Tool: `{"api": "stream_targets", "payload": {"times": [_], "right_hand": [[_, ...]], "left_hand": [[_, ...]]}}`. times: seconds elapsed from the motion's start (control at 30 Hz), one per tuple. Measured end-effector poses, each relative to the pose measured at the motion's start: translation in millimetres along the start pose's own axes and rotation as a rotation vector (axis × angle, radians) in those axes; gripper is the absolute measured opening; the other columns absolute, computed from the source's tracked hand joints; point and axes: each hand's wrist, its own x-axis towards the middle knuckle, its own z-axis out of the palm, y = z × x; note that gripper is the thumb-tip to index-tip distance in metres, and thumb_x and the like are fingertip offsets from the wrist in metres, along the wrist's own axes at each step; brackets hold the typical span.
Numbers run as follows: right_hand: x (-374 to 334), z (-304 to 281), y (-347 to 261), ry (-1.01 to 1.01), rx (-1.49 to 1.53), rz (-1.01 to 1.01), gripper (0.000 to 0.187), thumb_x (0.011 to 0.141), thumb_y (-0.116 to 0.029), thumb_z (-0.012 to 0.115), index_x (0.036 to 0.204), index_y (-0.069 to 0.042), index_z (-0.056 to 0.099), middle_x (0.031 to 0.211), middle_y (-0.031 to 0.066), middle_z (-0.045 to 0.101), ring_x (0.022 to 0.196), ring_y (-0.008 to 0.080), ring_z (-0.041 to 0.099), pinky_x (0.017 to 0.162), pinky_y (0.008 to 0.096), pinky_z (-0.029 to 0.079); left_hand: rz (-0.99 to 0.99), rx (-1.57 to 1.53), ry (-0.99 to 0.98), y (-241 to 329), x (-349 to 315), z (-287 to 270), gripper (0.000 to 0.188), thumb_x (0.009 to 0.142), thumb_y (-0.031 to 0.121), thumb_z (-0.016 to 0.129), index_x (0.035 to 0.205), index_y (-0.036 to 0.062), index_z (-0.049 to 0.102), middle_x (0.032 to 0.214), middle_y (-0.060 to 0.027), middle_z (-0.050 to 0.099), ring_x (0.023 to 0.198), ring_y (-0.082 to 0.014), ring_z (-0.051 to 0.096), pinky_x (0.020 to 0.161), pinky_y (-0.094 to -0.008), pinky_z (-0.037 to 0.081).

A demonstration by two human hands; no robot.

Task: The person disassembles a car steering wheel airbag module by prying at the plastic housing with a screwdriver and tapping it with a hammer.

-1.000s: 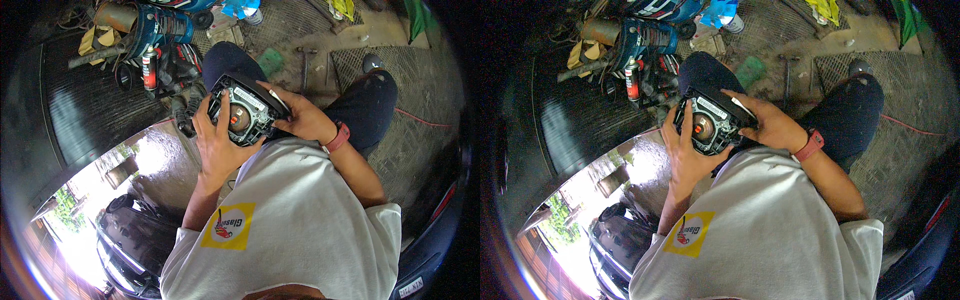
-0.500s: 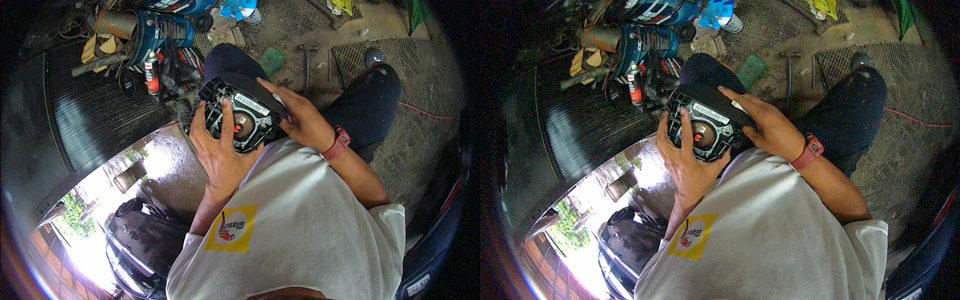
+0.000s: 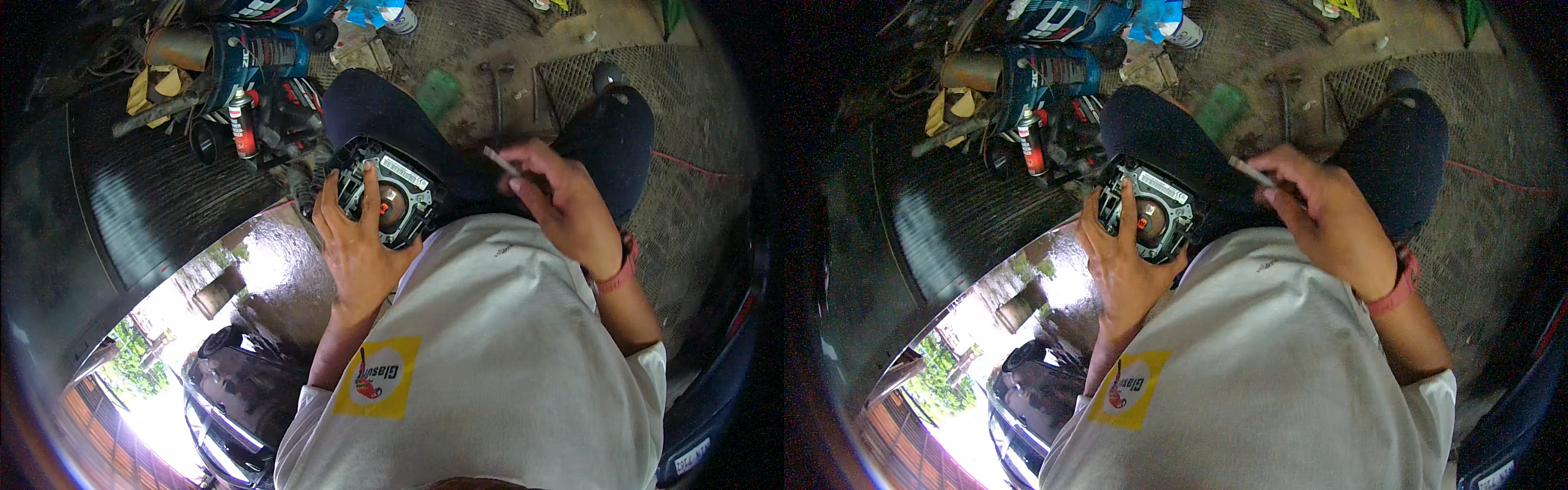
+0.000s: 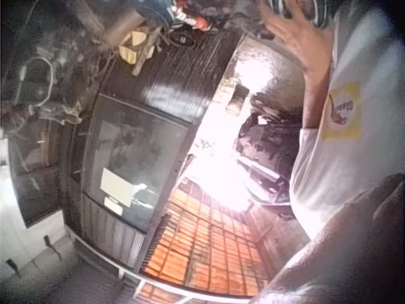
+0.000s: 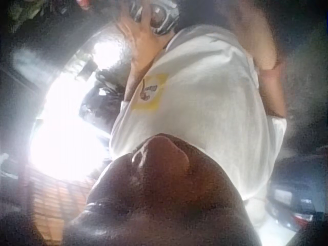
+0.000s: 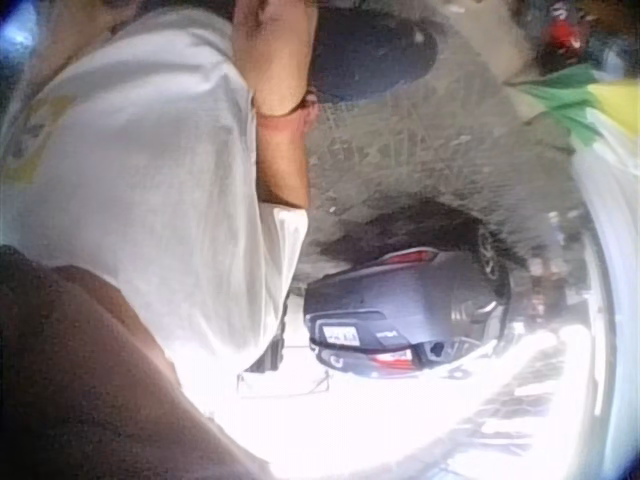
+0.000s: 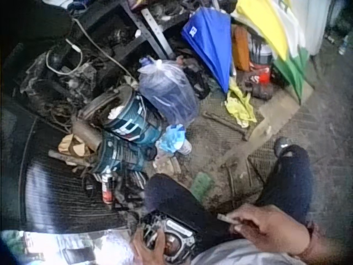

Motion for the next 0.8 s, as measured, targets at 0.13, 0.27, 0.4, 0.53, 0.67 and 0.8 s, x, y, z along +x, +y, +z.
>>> {"api": "stream_targets", "payload": {"times": [0.13, 0.27, 0.4, 0.53, 0.67, 0.8], "right_hand": [[-15.7, 11.7, -19.5, -0.011, -0.379, -0.141, 0.032, 0.096, -0.008, 0.072, 0.128, -0.01, 0.068, 0.102, 0.0142, 0.078, 0.089, 0.0366, 0.076, 0.074, 0.0471, 0.059], [-17.6, 28.8, -19.0, 0.04, -0.47, -0.251, 0.037, 0.091, 0.001, 0.073, 0.127, -0.002, 0.066, 0.09, 0.0135, 0.071, 0.079, 0.0329, 0.074, 0.07, 0.0417, 0.058], [-17.3, 32.9, -21.9, 0.026, -0.477, -0.309, 0.03, 0.091, -0.001, 0.069, 0.121, -0.002, 0.067, 0.092, 0.0127, 0.071, 0.078, 0.0332, 0.073, 0.067, 0.0427, 0.059], [-18.6, 37.9, -20.2, -0.069, -0.505, -0.206, 0.023, 0.094, -0.011, 0.061, 0.115, -0.003, 0.066, 0.091, 0.0138, 0.069, 0.077, 0.0344, 0.072, 0.066, 0.0464, 0.058], [-12.6, 42.1, -24.1, -0.085, -0.617, -0.181, 0.021, 0.094, -0.014, 0.061, 0.111, -0.003, 0.066, 0.086, 0.0137, 0.067, 0.072, 0.033, 0.072, 0.06, 0.046, 0.056], [-3.6, 46.8, -16.1, -0.112, -0.708, -0.248, 0.018, 0.094, -0.015, 0.061, 0.107, -0.003, 0.067, 0.085, 0.0136, 0.068, 0.073, 0.0338, 0.072, 0.059, 0.0459, 0.055]], "left_hand": [[0.013, -0.009, -0.027, -5.6, -7.2, 5.2, 0.113, 0.063, 0.035, 0.095, 0.163, 0.0151, 0.048, 0.153, -0.0327, 0.04, 0.139, -0.0525, 0.041, 0.114, -0.0617, 0.041], [0.019, 0.009, -0.05, -8.1, -13.1, 8.2, 0.117, 0.062, 0.038, 0.097, 0.165, 0.0169, 0.046, 0.156, -0.0317, 0.038, 0.142, -0.0513, 0.04, 0.116, -0.0598, 0.04], [-0.001, 0.057, -0.114, -2.9, -16.9, 7.6, 0.122, 0.059, 0.037, 0.1, 0.166, 0.0194, 0.044, 0.159, -0.0307, 0.035, 0.145, -0.0503, 0.037, 0.117, -0.0591, 0.04], [-0.011, 0.059, -0.148, 1.4, -17.2, 7.7, 0.125, 0.057, 0.033, 0.102, 0.167, 0.0231, 0.043, 0.161, -0.0299, 0.033, 0.147, -0.05, 0.035, 0.117, -0.059, 0.042], [0.011, 0.053, -0.168, 5.7, -12.6, 4.6, 0.125, 0.057, 0.032, 0.102, 0.167, 0.0249, 0.042, 0.162, -0.0295, 0.031, 0.147, -0.0505, 0.034, 0.116, -0.0593, 0.042], [0.041, 0.022, -0.196, 8.3, -8.6, 3.0, 0.125, 0.058, 0.031, 0.102, 0.167, 0.0249, 0.042, 0.162, -0.0296, 0.031, 0.146, -0.0508, 0.034, 0.117, -0.0598, 0.041]]}}
